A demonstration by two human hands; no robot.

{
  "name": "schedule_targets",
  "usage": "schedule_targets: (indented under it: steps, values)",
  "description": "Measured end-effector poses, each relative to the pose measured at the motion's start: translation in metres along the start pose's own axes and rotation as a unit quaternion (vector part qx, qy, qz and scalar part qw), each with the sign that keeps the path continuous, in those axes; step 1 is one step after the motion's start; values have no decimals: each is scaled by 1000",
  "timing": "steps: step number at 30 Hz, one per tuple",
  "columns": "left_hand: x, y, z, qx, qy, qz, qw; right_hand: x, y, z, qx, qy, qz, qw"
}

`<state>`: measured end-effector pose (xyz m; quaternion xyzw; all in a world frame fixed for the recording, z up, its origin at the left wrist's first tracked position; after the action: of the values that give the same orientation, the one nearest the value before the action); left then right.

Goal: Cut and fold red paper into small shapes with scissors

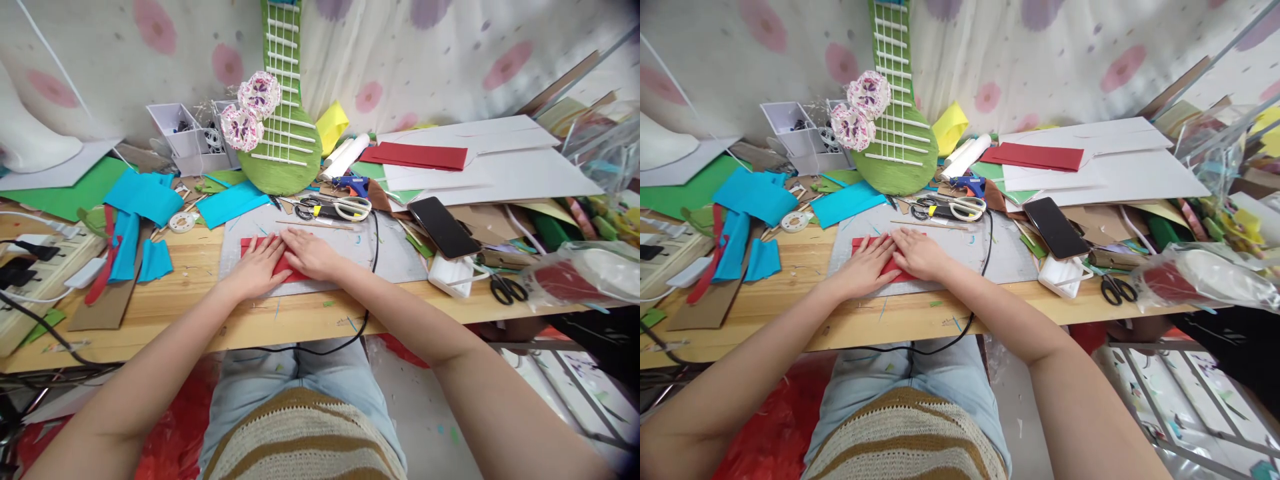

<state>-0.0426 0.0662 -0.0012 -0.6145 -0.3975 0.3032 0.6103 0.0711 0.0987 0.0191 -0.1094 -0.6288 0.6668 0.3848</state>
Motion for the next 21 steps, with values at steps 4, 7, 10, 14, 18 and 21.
schedule_targets:
  steps: [4,7,10,14,18,21]
  values:
    - [0,2,1,0,-10,13,1000,-4,22,13,9,-9,36,999]
    - [-3,-1,4,-8,-14,15,1000,-14,22,7,-5,-7,47,999]
    - [-11,-5,13,-11,-41,15,999,-22,15,0,-22,-1,52,998]
    - [-30,-7,32,-5,-99,29,995,-25,13,-3,-30,7,53,998]
    - [-45,-11,52,-10,-127,48,991,-25,17,-4,-28,11,49,998]
    - [-45,-23,64,-57,-142,62,986,-25,19,-4,-35,14,58,998]
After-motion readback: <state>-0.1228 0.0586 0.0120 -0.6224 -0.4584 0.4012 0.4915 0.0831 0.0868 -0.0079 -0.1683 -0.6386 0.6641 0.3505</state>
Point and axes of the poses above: each hand's wrist, its own x-axis towards the middle knuckle, its own y-axis out of the palm, z = x × y, the point moved 6 cm from there along x, towards the middle knuckle, and after that the axes turned 9 degrees about -z, right-handed, at the moved point
